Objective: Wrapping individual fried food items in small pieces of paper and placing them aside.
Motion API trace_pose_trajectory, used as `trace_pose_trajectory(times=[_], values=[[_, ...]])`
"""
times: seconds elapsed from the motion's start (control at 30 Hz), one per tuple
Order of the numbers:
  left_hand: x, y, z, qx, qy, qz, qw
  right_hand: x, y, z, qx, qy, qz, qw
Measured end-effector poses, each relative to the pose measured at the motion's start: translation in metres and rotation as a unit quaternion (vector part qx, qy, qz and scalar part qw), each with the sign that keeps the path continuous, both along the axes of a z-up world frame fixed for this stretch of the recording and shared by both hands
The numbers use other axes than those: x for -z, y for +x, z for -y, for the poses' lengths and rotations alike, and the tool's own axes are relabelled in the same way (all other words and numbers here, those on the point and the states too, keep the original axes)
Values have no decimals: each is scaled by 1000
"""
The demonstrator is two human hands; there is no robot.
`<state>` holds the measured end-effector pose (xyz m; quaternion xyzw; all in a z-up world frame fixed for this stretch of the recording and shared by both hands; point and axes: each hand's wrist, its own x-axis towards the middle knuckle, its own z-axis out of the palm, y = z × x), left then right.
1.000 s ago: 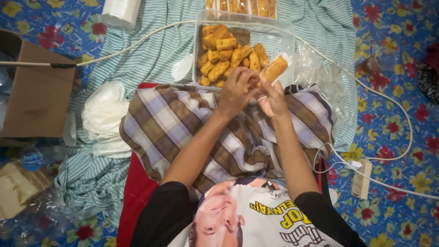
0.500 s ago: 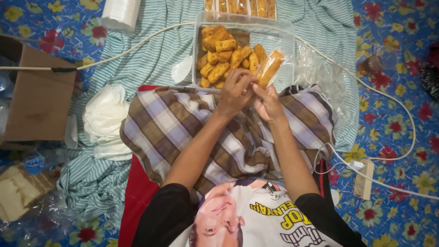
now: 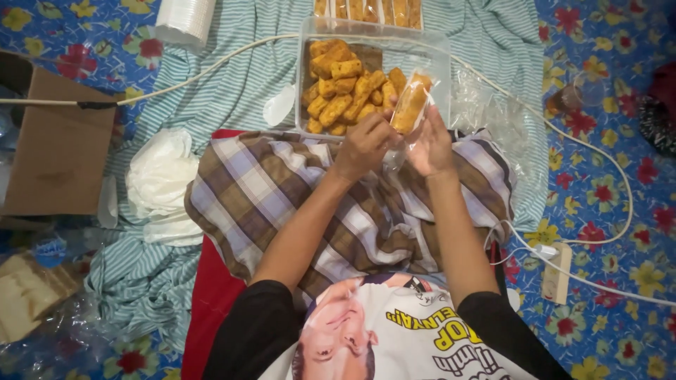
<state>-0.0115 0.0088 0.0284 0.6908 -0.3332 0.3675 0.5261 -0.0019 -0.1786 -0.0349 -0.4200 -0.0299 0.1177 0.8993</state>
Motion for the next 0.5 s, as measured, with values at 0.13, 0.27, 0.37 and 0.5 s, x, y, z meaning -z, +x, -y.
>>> trace_pose_trajectory(times=[0.13, 0.27, 0.37, 0.5], values=[[14, 4, 3, -32, 29, 35, 998, 0, 8, 8, 8, -17, -16, 1000], [0, -1, 0, -72, 77, 60, 993, 0, 2, 2, 64, -61, -14, 996], [-4, -2, -2, -63, 84, 51, 993, -22, -5, -7, 89, -68, -20, 994], [10, 4, 2, -72, 103, 53, 991, -18, -3, -3, 104, -55, -17, 993]])
